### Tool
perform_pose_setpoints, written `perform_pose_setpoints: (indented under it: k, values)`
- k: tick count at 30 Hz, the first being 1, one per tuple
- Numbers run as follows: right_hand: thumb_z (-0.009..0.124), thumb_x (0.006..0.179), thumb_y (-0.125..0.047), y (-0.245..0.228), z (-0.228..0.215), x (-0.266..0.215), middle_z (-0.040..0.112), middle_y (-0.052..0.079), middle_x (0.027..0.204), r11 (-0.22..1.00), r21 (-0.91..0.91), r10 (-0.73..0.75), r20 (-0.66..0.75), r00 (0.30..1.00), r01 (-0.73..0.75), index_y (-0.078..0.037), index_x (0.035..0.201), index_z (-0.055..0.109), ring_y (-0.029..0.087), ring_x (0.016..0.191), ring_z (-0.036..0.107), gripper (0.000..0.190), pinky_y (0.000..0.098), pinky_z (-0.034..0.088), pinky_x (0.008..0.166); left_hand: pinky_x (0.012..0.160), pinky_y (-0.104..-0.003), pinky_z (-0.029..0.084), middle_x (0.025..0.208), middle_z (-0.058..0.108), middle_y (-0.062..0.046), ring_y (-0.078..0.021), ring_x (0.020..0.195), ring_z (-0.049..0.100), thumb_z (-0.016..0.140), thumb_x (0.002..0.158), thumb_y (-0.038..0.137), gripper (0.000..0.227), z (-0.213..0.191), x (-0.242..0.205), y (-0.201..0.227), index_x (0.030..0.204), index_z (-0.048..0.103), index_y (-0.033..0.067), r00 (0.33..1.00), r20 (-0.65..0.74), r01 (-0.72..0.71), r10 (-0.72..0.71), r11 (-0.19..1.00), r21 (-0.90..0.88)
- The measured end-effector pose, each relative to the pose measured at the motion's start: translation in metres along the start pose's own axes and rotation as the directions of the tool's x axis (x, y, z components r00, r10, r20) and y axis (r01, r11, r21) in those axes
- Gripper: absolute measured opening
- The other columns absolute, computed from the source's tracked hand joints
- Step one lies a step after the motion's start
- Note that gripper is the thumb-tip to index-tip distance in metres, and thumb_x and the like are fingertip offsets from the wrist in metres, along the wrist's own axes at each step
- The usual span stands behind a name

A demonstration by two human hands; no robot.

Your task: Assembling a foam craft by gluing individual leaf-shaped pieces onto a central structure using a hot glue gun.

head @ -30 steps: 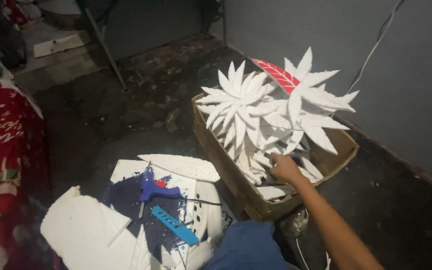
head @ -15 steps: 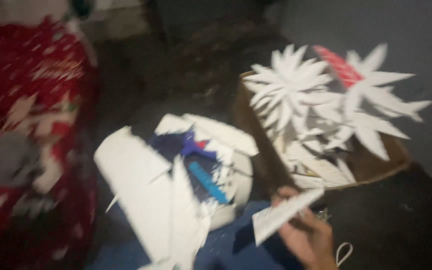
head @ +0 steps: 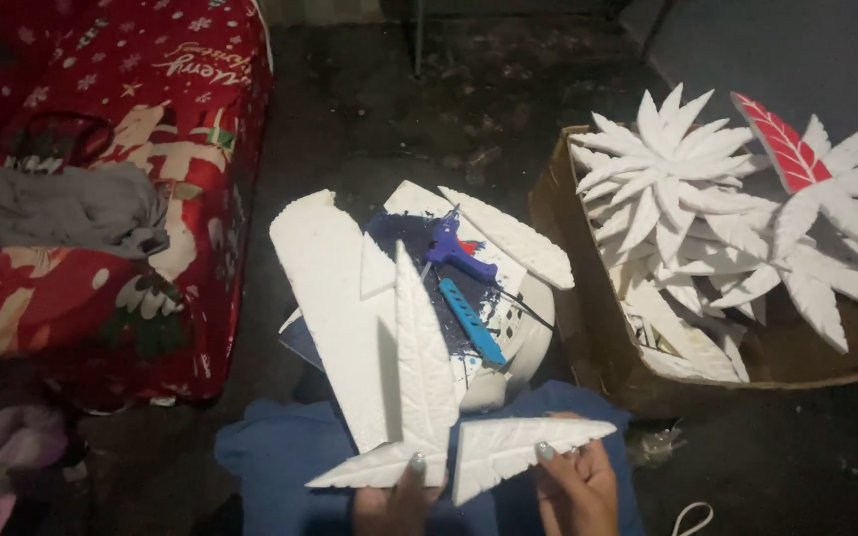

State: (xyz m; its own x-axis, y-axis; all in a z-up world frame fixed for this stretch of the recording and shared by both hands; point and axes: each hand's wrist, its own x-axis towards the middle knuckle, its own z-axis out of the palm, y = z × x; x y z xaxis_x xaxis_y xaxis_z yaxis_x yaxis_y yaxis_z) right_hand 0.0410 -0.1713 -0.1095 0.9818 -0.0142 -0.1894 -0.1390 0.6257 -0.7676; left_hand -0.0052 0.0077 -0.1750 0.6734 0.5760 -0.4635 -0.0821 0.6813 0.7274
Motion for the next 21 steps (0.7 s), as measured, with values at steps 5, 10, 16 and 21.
perform_pose_setpoints:
  k: [5,10,16,21]
  values:
    - [0.051,0.082,0.008,0.003,-0.012,0.008,0.056,0.021,0.099,0.998,0.013,-0.053,-0.141,0.989,0.055,0.005,0.124,0.046,0.023,0.079,0.056,0.042,0.0309,0.047,0.068,0.052,-0.033,0.058,0.073,0.075,-0.024,-0.0276,0.056,0.071,0.069,0.069,0.011,0.036,-0.014,0.004,0.000,0.097,0.066,-0.0111,0.967,0.206,-0.218,0.150,0.907,0.361]
    - [0.049,0.083,0.007,-0.031,0.023,0.009,0.055,0.020,0.093,0.999,-0.030,-0.045,-0.178,0.983,0.041,0.007,0.119,0.045,0.024,0.078,0.055,0.036,0.0338,0.046,0.072,0.059,-0.038,0.058,0.085,0.069,-0.028,-0.0316,0.066,0.069,0.067,0.074,0.008,0.042,-0.025,0.018,-0.005,0.107,0.052,-0.0123,0.925,0.353,-0.251,0.140,0.923,0.291]
    - [0.052,0.081,0.008,-0.026,0.025,0.011,0.054,0.018,0.088,0.999,-0.005,-0.045,-0.185,0.982,0.044,0.007,0.119,0.044,0.020,0.073,0.055,0.038,0.0315,0.047,0.068,0.058,-0.038,0.062,0.082,0.073,-0.027,-0.0311,0.063,0.073,0.069,0.072,0.011,0.040,-0.025,0.018,-0.006,0.104,0.059,-0.0111,0.934,0.357,-0.145,0.018,0.932,0.333]
    - [0.048,0.082,0.011,-0.027,0.026,0.008,0.050,0.019,0.091,0.998,0.043,-0.036,-0.192,0.981,0.045,0.009,0.116,0.042,0.023,0.081,0.052,0.034,0.0371,0.044,0.079,0.055,-0.033,0.059,0.080,0.072,-0.026,-0.0259,0.059,0.070,0.065,0.076,0.008,0.040,-0.006,-0.004,0.023,0.109,0.056,-0.0131,0.869,0.495,-0.137,0.002,0.962,0.238]
